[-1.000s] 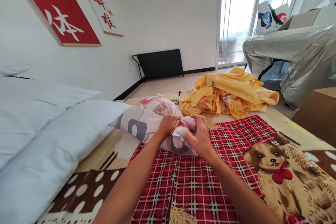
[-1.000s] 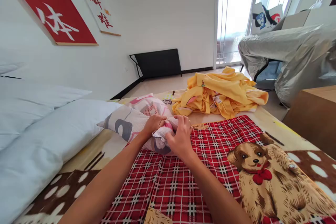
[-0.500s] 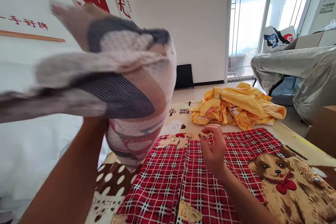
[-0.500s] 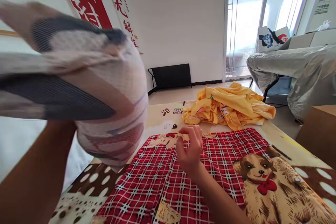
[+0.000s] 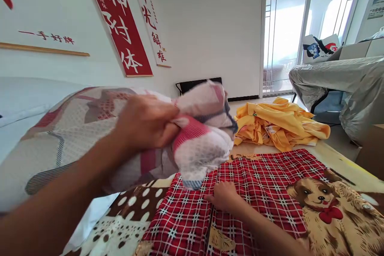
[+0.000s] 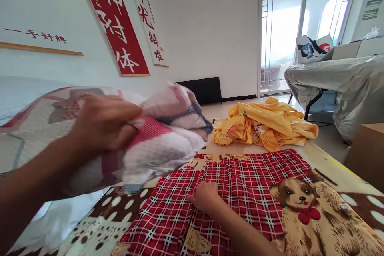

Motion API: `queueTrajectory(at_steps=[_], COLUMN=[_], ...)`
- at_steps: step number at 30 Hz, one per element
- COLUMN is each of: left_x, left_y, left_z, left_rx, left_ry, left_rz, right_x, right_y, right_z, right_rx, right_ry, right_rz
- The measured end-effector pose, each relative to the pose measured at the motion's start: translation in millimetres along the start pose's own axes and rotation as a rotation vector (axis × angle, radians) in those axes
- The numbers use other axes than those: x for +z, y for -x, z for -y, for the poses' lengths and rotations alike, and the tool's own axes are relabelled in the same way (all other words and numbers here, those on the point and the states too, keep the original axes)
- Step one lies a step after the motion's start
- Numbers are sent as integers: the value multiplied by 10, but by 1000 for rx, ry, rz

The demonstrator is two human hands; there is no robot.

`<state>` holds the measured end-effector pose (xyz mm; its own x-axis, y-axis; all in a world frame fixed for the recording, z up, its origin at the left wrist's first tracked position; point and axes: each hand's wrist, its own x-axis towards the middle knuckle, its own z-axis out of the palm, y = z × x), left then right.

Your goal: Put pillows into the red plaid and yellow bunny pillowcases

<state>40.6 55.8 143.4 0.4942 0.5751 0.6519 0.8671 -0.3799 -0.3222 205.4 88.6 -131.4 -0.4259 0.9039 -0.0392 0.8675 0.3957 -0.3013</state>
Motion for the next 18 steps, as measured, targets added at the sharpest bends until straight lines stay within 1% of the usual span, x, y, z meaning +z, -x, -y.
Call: queueTrajectory(at_steps=[1, 2, 3, 4, 7, 9, 10, 12, 15, 18], left_x=[116, 275, 467, 681, 1309, 1611, 1712, 1827, 1872, 1881], left_y=[33, 91, 177, 289, 723, 990, 1090, 1207, 1241, 1244], left_z=[-94, -182, -258, -316, -371, -324, -287, -212, -150, -154], left_rx=[97, 178, 226, 220, 178, 118, 89, 47, 26, 11], left_ry=[-58, -104, -129, -115, -77, -64, -53, -32, 4, 24], left_rz=[148, 300, 427, 515, 623, 649, 651, 644, 642, 641], right_x=[33, 55, 67, 72, 77, 93, 104, 120, 97, -5], right_y=[1, 3, 4, 4, -9, -25, -35, -51, -61, -48], right_z=[2, -1, -8, -18, -53, -70, -76, -86, -106, -144], right_rx=[0, -3, -7, -16, -42, -48, -48, -45, -35, -16], right_ry=[16, 29, 40, 47, 60, 68, 70, 67, 54, 49], right_rz=[21, 33, 36, 35, 37, 45, 47, 46, 46, 57])
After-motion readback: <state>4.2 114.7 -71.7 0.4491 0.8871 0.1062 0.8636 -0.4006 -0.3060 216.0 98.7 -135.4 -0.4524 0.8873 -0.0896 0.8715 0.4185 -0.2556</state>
